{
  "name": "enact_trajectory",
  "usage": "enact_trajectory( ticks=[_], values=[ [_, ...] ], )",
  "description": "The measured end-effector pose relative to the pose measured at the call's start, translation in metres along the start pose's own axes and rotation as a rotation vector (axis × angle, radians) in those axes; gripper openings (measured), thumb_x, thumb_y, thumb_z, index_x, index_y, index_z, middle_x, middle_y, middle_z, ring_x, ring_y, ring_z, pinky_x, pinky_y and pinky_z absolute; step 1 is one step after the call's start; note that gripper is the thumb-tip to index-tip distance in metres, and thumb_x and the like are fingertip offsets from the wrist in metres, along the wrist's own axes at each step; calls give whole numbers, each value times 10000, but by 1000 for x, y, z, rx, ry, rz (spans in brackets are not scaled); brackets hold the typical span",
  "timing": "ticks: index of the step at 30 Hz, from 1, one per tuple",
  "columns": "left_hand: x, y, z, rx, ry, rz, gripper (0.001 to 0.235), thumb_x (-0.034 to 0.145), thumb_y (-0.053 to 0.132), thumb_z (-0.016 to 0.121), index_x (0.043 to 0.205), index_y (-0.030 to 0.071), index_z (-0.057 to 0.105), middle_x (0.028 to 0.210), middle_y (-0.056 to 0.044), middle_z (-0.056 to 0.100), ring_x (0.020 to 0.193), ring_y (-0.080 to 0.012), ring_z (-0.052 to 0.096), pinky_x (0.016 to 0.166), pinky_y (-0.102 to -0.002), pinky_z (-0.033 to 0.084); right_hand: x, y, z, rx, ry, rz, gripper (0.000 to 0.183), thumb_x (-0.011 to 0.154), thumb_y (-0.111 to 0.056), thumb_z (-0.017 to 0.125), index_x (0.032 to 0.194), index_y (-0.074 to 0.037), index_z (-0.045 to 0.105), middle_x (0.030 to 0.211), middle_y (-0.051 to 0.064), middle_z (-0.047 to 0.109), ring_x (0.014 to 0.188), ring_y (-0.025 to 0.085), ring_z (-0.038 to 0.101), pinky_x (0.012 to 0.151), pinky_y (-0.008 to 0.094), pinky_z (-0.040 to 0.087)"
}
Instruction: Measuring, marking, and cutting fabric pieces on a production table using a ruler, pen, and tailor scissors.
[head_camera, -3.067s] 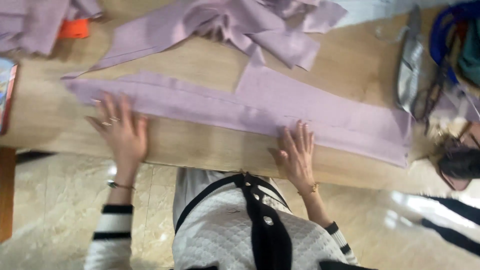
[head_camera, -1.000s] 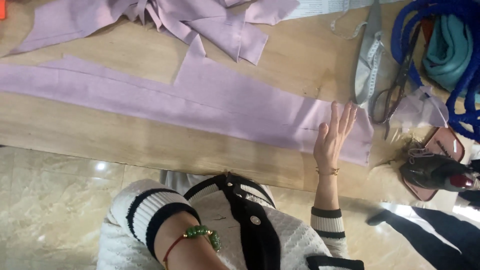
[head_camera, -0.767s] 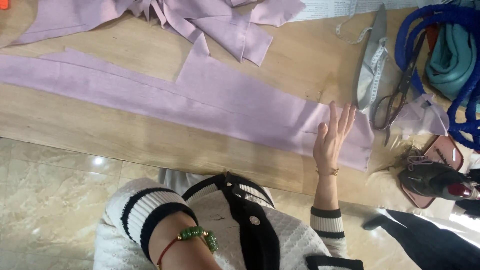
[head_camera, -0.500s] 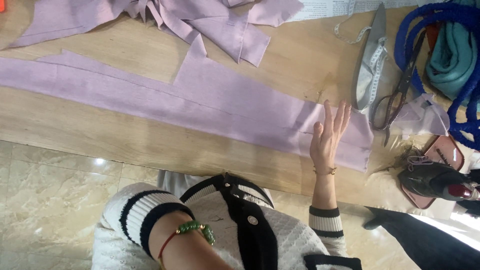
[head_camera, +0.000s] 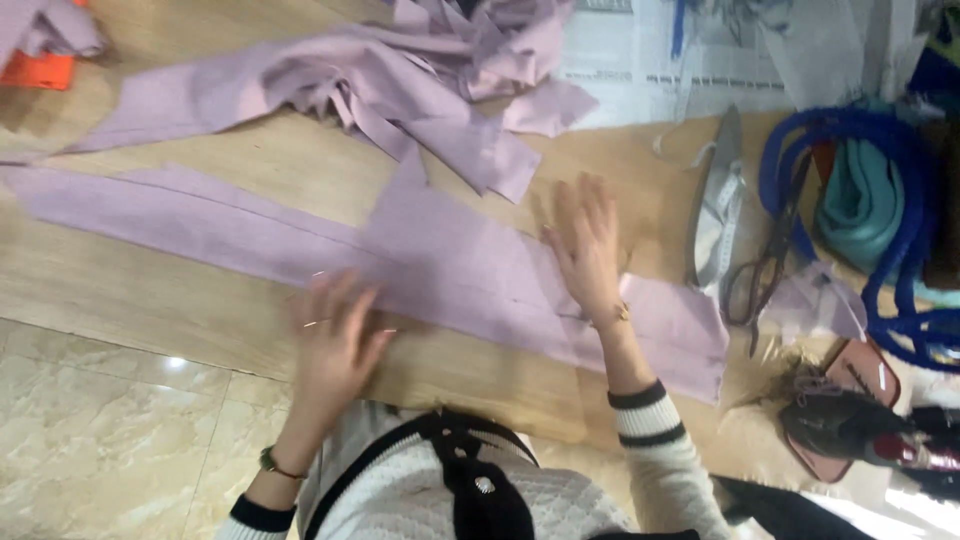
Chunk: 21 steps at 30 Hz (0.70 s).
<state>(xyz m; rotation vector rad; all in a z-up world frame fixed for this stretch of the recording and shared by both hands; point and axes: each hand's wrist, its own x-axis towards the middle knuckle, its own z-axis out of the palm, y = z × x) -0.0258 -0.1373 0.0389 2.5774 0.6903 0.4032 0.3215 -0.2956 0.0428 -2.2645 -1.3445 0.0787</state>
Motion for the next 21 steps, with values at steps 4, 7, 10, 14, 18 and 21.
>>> enact_trajectory(
  ticks=[4,7,10,14,18,21],
  values=[
    [-29,-78,-10,272,128,-212,693,1020,529,478,1512,41,500,1696,-205,273,1556,-446,217,1130,-820,197,98,-35,40,87,-7,-302,385,1064,-172,535,1421,-29,539,1432,276,549,1332,438,516,1135,520,384],
    [-33,-120,-29,209,98,-344,726,1019,430,540,1635,102,339,1743,-88,67,1592,-409,69,1194,-759,50,185,-63,61,199,12,-414,349,1042,-78,458,1356,-12,596,1335,225,664,1236,404,632,1057,458,454],
    [-23,-158,-45,347,193,-248,639,1015,379,615,1551,56,488,1676,-180,321,1494,-467,321,1120,-753,273,271,-77,91,-7,157,-279,273,1023,-117,533,1217,-127,725,1167,80,772,992,321,742,851,449,538],
    [-15,-200,-66,267,197,-301,620,1028,347,575,1575,84,450,1677,-163,327,1525,-471,264,1179,-724,186,353,-51,139,-254,197,-358,221,925,-99,661,1081,-230,748,953,49,788,775,323,732,648,486,528],
    [-12,-224,-79,265,199,-357,591,1049,415,520,1560,120,484,1680,-116,330,1534,-427,265,1201,-671,173,392,-29,175,-484,-94,-469,95,855,-301,724,778,-250,702,734,66,700,696,359,684,565,464,514],
    [-7,-232,-83,277,159,-398,639,1052,513,425,1577,149,452,1690,-81,298,1553,-377,236,1229,-631,130,405,-42,175,-493,-276,-416,81,816,-304,755,754,-265,721,747,83,707,756,377,688,643,487,528]
  ],
)
